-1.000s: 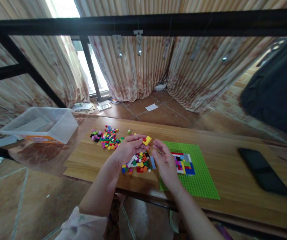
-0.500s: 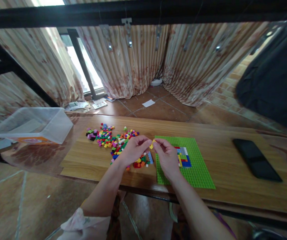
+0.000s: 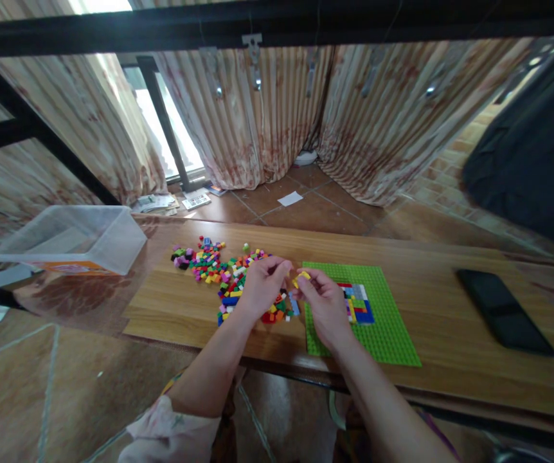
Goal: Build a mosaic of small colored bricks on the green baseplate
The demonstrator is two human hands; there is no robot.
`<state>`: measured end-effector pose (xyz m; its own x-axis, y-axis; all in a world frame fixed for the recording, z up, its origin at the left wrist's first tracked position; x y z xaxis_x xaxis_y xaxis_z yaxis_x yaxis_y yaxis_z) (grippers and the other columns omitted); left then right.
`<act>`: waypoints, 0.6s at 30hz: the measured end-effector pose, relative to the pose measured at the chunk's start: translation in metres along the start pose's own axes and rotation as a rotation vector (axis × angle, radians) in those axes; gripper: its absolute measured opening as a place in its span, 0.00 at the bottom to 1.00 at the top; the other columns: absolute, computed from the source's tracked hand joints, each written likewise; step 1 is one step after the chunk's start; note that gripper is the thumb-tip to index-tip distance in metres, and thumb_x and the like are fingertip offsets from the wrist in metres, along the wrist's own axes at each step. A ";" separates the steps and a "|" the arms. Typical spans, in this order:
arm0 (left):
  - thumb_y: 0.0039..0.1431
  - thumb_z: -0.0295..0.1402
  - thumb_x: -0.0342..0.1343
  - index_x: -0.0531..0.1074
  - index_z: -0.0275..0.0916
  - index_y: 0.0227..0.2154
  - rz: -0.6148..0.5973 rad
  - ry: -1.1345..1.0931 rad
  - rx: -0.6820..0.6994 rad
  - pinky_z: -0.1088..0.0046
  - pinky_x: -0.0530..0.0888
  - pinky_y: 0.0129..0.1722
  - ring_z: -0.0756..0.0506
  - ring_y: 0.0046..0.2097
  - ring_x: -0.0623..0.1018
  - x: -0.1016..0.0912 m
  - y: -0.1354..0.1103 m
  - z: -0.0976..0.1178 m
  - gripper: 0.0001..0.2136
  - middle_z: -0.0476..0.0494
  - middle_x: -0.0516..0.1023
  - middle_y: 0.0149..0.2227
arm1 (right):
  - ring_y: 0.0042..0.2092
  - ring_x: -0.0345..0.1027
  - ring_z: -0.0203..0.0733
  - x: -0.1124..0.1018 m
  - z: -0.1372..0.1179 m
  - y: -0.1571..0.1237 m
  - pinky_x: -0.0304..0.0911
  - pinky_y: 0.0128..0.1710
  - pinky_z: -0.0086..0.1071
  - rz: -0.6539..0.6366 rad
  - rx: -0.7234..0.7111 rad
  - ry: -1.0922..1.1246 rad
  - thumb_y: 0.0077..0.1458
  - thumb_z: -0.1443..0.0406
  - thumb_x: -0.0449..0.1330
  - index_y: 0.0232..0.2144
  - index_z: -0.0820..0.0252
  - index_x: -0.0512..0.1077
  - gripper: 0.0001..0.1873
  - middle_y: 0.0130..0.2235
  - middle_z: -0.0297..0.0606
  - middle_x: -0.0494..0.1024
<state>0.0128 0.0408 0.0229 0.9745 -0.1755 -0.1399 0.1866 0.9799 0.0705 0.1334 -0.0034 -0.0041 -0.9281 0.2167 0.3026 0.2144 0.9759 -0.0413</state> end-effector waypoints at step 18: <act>0.49 0.31 0.59 0.78 0.37 0.31 -0.235 0.470 0.086 0.79 0.69 0.30 0.49 0.31 0.76 -0.055 -0.003 -0.009 0.07 0.46 0.80 0.31 | 0.26 0.69 0.34 -0.003 0.005 -0.002 0.64 0.25 0.28 0.038 0.051 -0.047 0.42 0.53 0.69 0.37 0.59 0.76 0.21 0.28 0.32 0.76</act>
<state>-0.0428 0.0483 0.0213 0.7479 -0.3085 -0.5878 0.4217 0.9046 0.0618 0.1345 -0.0061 -0.0094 -0.9331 0.2533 0.2553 0.2350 0.9668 -0.1002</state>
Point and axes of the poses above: each hand's wrist, its own y-axis towards the middle knuckle, its own x-axis out of the palm, z = x × y, the point moved 5 cm from there along y, towards the middle knuckle
